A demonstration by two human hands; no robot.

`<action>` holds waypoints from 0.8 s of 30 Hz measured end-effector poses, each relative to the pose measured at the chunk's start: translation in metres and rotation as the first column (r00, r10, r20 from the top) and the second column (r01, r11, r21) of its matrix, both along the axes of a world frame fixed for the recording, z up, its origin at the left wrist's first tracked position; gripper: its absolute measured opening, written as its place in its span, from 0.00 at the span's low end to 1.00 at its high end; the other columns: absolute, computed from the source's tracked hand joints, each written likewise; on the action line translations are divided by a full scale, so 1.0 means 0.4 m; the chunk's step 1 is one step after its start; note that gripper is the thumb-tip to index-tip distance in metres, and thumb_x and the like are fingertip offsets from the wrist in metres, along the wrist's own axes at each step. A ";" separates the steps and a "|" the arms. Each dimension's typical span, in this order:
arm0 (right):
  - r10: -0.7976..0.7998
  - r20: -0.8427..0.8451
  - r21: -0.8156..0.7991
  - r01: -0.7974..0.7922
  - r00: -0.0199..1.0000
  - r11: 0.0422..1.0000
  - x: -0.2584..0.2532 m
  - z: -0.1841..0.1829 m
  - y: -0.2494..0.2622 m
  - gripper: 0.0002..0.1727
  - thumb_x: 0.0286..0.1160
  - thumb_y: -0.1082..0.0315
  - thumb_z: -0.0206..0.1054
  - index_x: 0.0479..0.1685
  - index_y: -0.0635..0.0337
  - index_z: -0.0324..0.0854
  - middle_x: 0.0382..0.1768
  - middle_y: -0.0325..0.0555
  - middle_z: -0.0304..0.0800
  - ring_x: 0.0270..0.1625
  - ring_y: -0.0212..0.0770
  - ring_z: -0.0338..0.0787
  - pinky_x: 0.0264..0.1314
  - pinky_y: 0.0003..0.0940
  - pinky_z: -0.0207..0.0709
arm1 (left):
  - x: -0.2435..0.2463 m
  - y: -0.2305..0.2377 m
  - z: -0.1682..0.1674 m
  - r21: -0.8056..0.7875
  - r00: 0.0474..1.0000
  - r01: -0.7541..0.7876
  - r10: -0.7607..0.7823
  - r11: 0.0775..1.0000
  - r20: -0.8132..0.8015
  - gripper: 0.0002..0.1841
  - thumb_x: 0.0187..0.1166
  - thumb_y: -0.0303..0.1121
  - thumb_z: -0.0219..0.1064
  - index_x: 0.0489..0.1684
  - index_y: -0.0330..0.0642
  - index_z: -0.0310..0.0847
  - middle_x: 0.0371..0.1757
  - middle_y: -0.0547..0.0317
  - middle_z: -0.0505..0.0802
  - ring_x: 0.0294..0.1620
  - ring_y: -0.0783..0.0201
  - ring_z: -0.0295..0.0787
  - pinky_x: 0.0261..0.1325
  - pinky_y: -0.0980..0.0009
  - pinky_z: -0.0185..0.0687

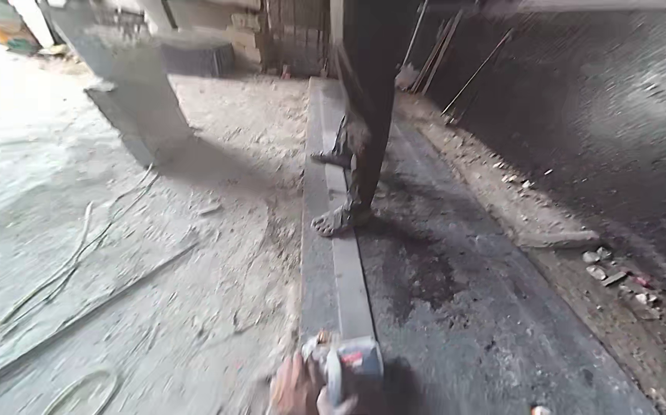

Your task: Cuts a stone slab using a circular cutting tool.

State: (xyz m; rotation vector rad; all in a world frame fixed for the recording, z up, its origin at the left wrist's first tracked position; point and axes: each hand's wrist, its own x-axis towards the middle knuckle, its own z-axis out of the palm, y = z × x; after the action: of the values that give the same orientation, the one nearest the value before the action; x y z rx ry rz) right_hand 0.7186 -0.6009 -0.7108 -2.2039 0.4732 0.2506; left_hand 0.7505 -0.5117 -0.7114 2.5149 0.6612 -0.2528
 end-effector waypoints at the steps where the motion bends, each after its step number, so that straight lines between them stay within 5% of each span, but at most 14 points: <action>1: -0.032 0.003 -0.003 0.032 0.999 0.999 -0.002 0.016 0.006 0.30 0.66 0.52 0.76 0.55 0.73 0.85 0.43 0.65 0.93 0.48 0.59 0.94 0.56 0.59 0.84 | 0.001 0.004 -0.011 0.022 1.000 0.007 -0.006 1.000 -0.014 0.29 0.91 0.49 0.49 0.74 0.34 0.80 0.71 0.33 0.86 0.75 0.38 0.82 0.78 0.42 0.72; 5: -0.056 0.155 -0.072 0.068 0.986 0.995 0.007 -0.031 0.020 0.27 0.58 0.59 0.77 0.55 0.72 0.86 0.36 0.58 0.94 0.40 0.55 0.94 0.46 0.58 0.85 | 0.010 0.027 -0.080 0.047 0.998 0.048 -0.050 0.998 0.031 0.30 0.90 0.50 0.45 0.65 0.33 0.83 0.66 0.36 0.88 0.72 0.40 0.84 0.73 0.43 0.77; 13: -0.083 0.254 -0.111 0.115 0.963 0.987 0.021 -0.054 0.037 0.27 0.55 0.60 0.75 0.54 0.69 0.86 0.32 0.54 0.93 0.34 0.50 0.93 0.38 0.55 0.83 | 0.021 0.021 -0.158 0.142 0.924 -0.050 -0.008 0.989 0.383 0.31 0.85 0.52 0.45 0.37 0.32 0.88 0.43 0.38 0.93 0.50 0.40 0.93 0.48 0.46 0.86; 24: -0.111 0.316 -0.118 0.156 0.942 0.981 0.037 -0.061 0.052 0.28 0.54 0.62 0.75 0.56 0.71 0.85 0.37 0.56 0.93 0.38 0.49 0.93 0.43 0.52 0.84 | 0.046 0.029 -0.189 0.120 0.882 -0.082 0.016 0.989 0.471 0.30 0.85 0.52 0.46 0.29 0.36 0.86 0.35 0.43 0.92 0.42 0.44 0.93 0.43 0.49 0.85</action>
State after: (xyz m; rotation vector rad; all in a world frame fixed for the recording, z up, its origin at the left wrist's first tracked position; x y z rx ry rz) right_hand 0.7335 -0.5803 -0.7353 -2.2830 0.4746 -0.2058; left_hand 0.7688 -0.5001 -0.7869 2.5399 0.5522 0.4285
